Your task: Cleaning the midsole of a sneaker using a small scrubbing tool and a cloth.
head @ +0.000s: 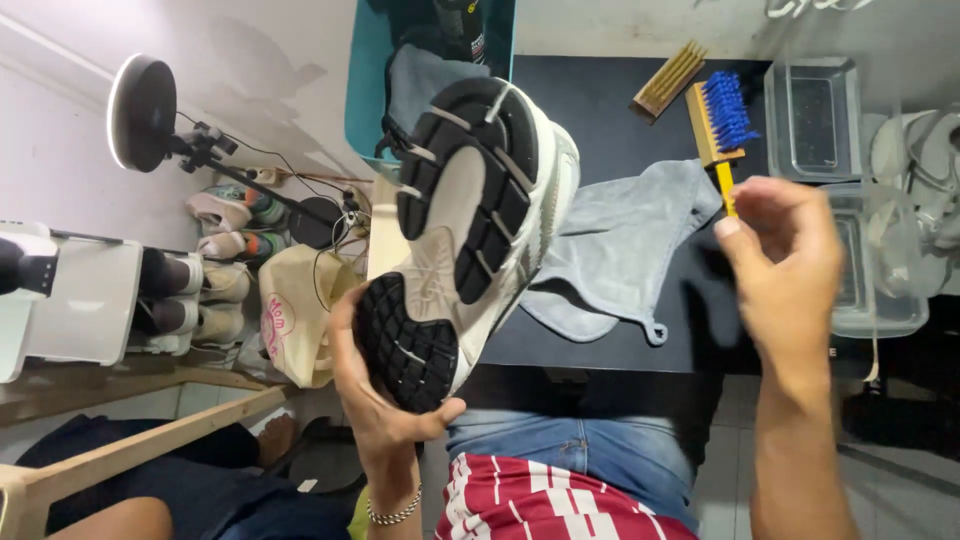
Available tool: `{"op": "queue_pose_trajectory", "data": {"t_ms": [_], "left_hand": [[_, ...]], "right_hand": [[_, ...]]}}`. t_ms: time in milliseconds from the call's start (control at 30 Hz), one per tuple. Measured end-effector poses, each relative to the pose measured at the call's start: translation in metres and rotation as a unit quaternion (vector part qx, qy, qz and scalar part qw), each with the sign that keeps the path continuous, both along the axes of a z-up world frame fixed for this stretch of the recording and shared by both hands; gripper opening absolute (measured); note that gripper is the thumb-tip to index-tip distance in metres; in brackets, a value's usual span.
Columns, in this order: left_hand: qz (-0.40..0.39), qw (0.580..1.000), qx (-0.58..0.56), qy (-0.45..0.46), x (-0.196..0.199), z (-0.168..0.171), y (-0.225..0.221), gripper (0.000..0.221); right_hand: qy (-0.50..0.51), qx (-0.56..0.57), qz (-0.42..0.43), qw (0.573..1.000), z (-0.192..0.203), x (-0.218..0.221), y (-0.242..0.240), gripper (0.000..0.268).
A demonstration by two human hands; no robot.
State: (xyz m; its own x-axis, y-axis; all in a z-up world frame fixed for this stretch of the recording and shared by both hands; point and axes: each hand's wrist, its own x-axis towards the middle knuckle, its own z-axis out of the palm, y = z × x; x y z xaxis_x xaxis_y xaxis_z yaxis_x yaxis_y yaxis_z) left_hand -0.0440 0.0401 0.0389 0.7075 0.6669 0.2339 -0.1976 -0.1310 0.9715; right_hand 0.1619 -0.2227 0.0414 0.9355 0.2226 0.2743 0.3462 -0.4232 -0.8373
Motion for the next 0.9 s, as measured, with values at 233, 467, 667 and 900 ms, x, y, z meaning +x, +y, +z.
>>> {"op": "queue_pose_trajectory", "data": {"t_ms": [233, 467, 667, 900], "left_hand": [[-0.145, 0.986, -0.076, -0.010, 0.032, -0.036, -0.002, 0.119], [-0.335, 0.928, -0.150, 0.063, 0.064, -0.051, 0.013, 0.118], [-0.463, 0.850, -0.054, 0.245, 0.105, -0.009, 0.032, 0.102], [-0.324, 0.862, -0.024, 0.389, 0.151, 0.047, 0.020, 0.089]], "right_hand": [[0.095, -0.241, 0.008, 0.966, -0.060, -0.050, 0.007, 0.048], [0.248, -0.012, -0.044, 0.968, -0.055, -0.045, -0.037, 0.024], [0.358, 0.277, 0.045, 0.891, -0.017, -0.030, -0.041, 0.105], [0.394, 0.295, 0.063, 0.868, -0.055, -0.033, -0.062, 0.073]]}}
